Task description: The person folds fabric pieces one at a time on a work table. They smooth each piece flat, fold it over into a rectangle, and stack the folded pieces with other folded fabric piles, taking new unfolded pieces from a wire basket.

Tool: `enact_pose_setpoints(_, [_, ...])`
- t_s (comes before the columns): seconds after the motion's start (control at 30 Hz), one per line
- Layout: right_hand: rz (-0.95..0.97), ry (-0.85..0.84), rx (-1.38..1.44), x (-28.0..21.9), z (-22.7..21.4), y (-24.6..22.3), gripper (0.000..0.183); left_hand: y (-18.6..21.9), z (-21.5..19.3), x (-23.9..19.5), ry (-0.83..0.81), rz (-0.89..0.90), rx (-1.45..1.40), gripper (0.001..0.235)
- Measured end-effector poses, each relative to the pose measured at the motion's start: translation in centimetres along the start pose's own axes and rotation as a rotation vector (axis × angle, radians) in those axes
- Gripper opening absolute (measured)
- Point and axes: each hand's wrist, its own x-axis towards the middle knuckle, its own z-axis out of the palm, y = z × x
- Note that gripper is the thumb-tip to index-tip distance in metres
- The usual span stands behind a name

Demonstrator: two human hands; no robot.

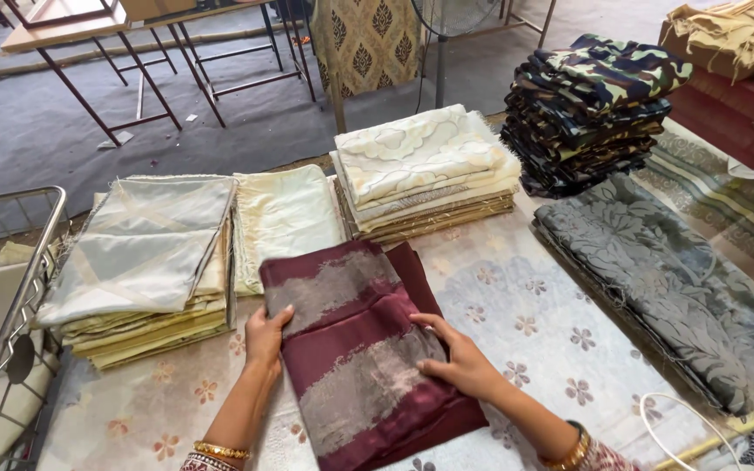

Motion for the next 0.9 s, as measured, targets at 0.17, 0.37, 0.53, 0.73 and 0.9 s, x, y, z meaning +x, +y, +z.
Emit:
enact_pose_setpoints(0.17, [-0.139,0.105,-0.044,-2.5,-0.5,1.9,0.079,-1.2,2.6,1.6,-0.115,0.120,0.071,0.043])
enact_pose_setpoints(0.37, [0.186,0.079,-0.233,-3.5,-1.1,2.5,0.079,-2.3,2.6,1.0,-0.042,0.164,0.518,0.053])
enact_pose_setpoints(0.53, [0.234,0.033,-0.345,-2.8,-1.5,3.4,0.072,-1.5,3.3,-3.8,-0.046,0.109,0.408,0.077])
enact_pose_setpoints(0.73, [0.251,0.089,0.285,-0.3,-1.8,3.8,0.081,-1.7,1.9,-5.9,-0.067,-0.249,0.050,0.084])
enact_pose_setpoints(0.9, [-0.842,-0.171,0.011,-3.7,-2.4,-8.7,0.052,-2.6,0.4,-3.9,-0.085,-0.292,0.148,0.076])
